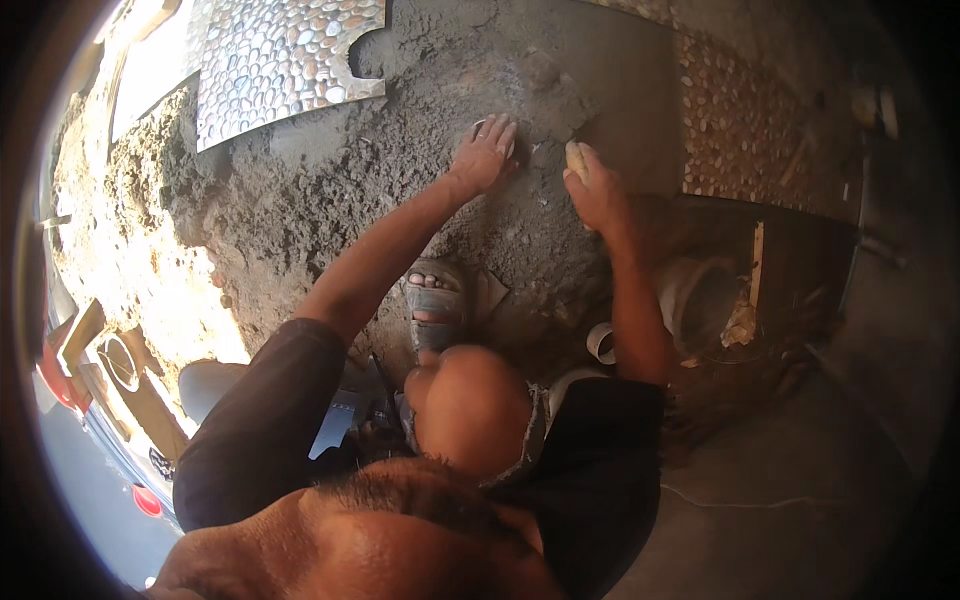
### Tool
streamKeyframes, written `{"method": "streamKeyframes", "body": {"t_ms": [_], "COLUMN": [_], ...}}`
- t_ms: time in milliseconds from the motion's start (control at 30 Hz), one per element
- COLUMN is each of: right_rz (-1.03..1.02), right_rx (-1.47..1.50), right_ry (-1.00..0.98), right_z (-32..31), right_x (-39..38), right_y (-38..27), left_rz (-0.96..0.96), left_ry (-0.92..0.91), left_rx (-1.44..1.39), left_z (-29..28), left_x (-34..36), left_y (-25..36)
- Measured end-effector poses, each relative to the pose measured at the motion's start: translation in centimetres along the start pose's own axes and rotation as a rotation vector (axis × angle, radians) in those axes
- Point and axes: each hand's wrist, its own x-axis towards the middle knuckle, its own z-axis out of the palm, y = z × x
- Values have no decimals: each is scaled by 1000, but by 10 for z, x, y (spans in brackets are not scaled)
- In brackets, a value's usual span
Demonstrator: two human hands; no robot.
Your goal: The person applies mortar to the ground using a trowel and places a tile onto the wet mortar, pressing it down to secure it.
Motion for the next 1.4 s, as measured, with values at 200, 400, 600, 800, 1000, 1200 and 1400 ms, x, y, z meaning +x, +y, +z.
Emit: {"method": "streamKeyframes", "body": {"t_ms": [200, 400, 600, 800, 1000, 1200, 1400], "right_rz": [-28, -118, -32, 120, 143, 249, 246], "right_rx": [-279, -228, -198, -152, -64, 6, 2], "right_ry": [136, 136, 168, 224, 236, 74, 87], "right_z": [31, 12, 66, 116, 116, 71, 83], "right_x": [-9, -55, -124, -161, -108, -68, -123], "right_y": [34, 0, 10, 25, 34, -3, -9], "left_rz": [17, -2, 13, 17, -19, -15, -40], "left_ry": [-118, -68, 34, -190, -143, -106, -144], "left_rx": [182, 198, 153, 236, 203, 154, 151], "left_z": [26, 30, 25, 1, 3, 4, 3], "left_x": [4, 3, 11, 21, 29, 31, 30], "left_y": [12, 0, -2, 10, 4, 5, 4]}}
